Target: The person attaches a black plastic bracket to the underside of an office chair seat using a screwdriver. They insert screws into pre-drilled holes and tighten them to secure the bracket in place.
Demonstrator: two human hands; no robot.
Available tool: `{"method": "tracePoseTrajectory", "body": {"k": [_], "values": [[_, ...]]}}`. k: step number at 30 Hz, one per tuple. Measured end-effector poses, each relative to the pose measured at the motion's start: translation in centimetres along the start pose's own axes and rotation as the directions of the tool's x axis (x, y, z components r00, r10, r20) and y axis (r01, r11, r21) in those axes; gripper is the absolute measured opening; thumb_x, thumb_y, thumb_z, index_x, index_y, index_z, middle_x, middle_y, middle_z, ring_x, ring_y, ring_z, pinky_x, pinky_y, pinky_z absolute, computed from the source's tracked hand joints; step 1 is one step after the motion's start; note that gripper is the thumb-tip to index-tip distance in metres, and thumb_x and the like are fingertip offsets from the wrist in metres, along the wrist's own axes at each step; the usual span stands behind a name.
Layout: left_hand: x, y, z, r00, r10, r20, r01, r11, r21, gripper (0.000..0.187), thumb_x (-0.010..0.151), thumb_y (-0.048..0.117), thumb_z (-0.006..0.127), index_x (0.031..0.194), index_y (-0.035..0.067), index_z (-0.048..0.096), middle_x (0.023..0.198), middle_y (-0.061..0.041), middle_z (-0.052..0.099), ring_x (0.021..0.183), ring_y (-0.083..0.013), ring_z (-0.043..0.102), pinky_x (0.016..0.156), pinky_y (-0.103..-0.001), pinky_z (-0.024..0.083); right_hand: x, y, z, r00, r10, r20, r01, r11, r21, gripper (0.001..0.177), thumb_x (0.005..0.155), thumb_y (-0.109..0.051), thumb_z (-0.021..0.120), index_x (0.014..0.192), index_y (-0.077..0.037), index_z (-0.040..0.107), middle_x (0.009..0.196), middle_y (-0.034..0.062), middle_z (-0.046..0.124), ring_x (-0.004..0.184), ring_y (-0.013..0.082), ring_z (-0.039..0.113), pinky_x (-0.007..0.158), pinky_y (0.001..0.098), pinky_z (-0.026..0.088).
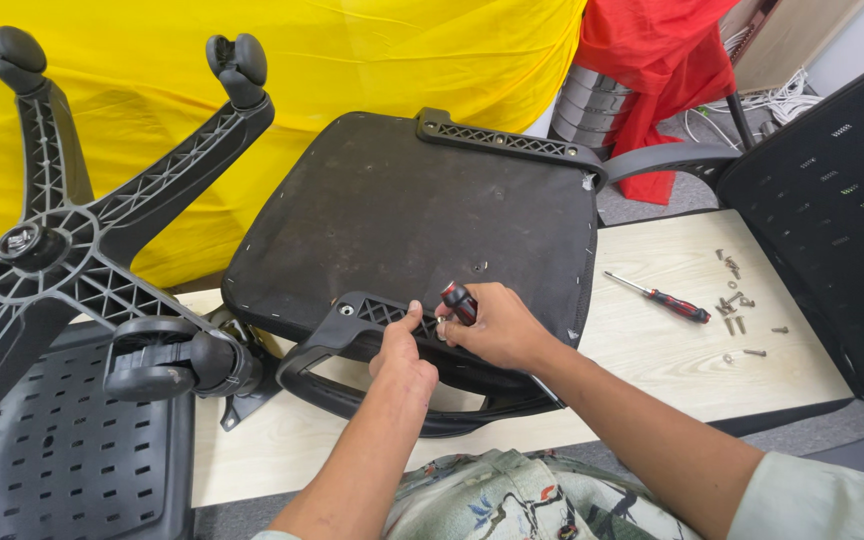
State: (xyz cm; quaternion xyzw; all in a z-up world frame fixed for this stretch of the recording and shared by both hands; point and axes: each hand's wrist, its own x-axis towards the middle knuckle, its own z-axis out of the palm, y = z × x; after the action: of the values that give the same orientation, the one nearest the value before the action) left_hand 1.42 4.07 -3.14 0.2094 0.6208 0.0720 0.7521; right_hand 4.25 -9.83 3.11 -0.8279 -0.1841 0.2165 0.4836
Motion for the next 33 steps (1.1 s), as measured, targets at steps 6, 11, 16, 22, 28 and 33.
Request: {"method": "tracePoseTrajectory", "body": {"k": [6, 11, 16, 22, 28, 33], "values": [[-2.0, 0.5, -0.3, 0.996, -0.057, 0.072, 0.059, 0.998, -0.017, 0.072, 0.075, 0.01, 0.085, 0.137, -0.012, 0.054, 0.143, -0.03, 0.059, 0.127, -0.0394, 0.064, 0.109, -0.055, 0.05, -0.5, 0.5, -1.3, 1.0, -0.013, -0.006, 0.014, 0.977, 0.211, 0.023, 0.082, -0.016, 0.085, 0.096, -0.002, 0.074, 0.078, 0.0018, 0.073, 0.069, 0.0074, 0.063, 0.064, 0.0251, 0.051], [-3.2, 0.6, -0.4, 0.997, -0.063, 0.054, 0.063, 0.998, 0.0, 0.065, 0.082, 0.008, 0.084, 0.135, -0.012, 0.052, 0.138, -0.029, 0.058, 0.12, -0.0395, 0.065, 0.104, -0.055, 0.051, -0.9, -0.7, -1.9, 0.999, -0.008, -0.043, 0.015, 0.983, 0.183, 0.024, 0.079, -0.018, 0.085, 0.094, -0.003, 0.075, 0.076, 0.0017, 0.074, 0.069, 0.0061, 0.065, 0.066, 0.0246, 0.053], [-3.4, 0.6, -0.5, 0.993, -0.046, 0.113, 0.052, 0.998, -0.048, 0.052, 0.081, 0.005, 0.08, 0.128, -0.007, 0.061, 0.126, -0.024, 0.068, 0.108, -0.0373, 0.072, 0.094, -0.054, 0.059, -1.4, -2.3, -2.8, 0.993, -0.101, -0.065, 0.104, 0.994, 0.04, 0.025, 0.081, -0.023, 0.086, 0.091, -0.003, 0.074, 0.074, 0.0015, 0.073, 0.067, 0.0058, 0.063, 0.064, 0.025, 0.052], [-3.6, 0.8, -0.7, 0.99, -0.055, 0.129, 0.062, 0.997, -0.05, 0.044, 0.084, 0.005, 0.078, 0.124, -0.005, 0.064, 0.12, -0.02, 0.071, 0.103, -0.0362, 0.073, 0.09, -0.057, 0.06, -1.6, -4.0, -3.7, 0.972, -0.193, -0.133, 0.2, 0.979, 0.04, 0.029, 0.077, -0.023, 0.088, 0.094, -0.005, 0.074, 0.076, 0.0002, 0.066, 0.064, 0.0061, 0.048, 0.058, 0.0255, 0.044], [-3.3, 0.9, -0.8, 0.984, -0.08, 0.156, 0.09, 0.994, -0.06, 0.043, 0.085, 0.006, 0.076, 0.126, -0.003, 0.064, 0.12, -0.02, 0.071, 0.103, -0.0365, 0.073, 0.092, -0.06, 0.059, -1.4, -3.6, -3.8, 0.962, -0.242, -0.122, 0.254, 0.963, 0.094, 0.024, 0.079, -0.02, 0.087, 0.091, -0.004, 0.074, 0.093, -0.0071, 0.073, 0.066, 0.0045, 0.044, 0.059, 0.0238, 0.043], [-2.5, 0.7, -0.7, 0.998, -0.041, 0.057, 0.042, 0.999, -0.022, 0.054, 0.083, 0.007, 0.081, 0.131, -0.007, 0.06, 0.133, -0.024, 0.064, 0.115, -0.0384, 0.069, 0.1, -0.06, 0.055, -1.3, -1.3, -3.8, 0.975, -0.133, -0.181, 0.186, 0.93, 0.319, 0.021, 0.089, -0.016, 0.078, 0.1, 0.0, 0.072, 0.085, 0.0035, 0.074, 0.07, -0.0002, 0.06, 0.066, 0.0207, 0.051]]}}
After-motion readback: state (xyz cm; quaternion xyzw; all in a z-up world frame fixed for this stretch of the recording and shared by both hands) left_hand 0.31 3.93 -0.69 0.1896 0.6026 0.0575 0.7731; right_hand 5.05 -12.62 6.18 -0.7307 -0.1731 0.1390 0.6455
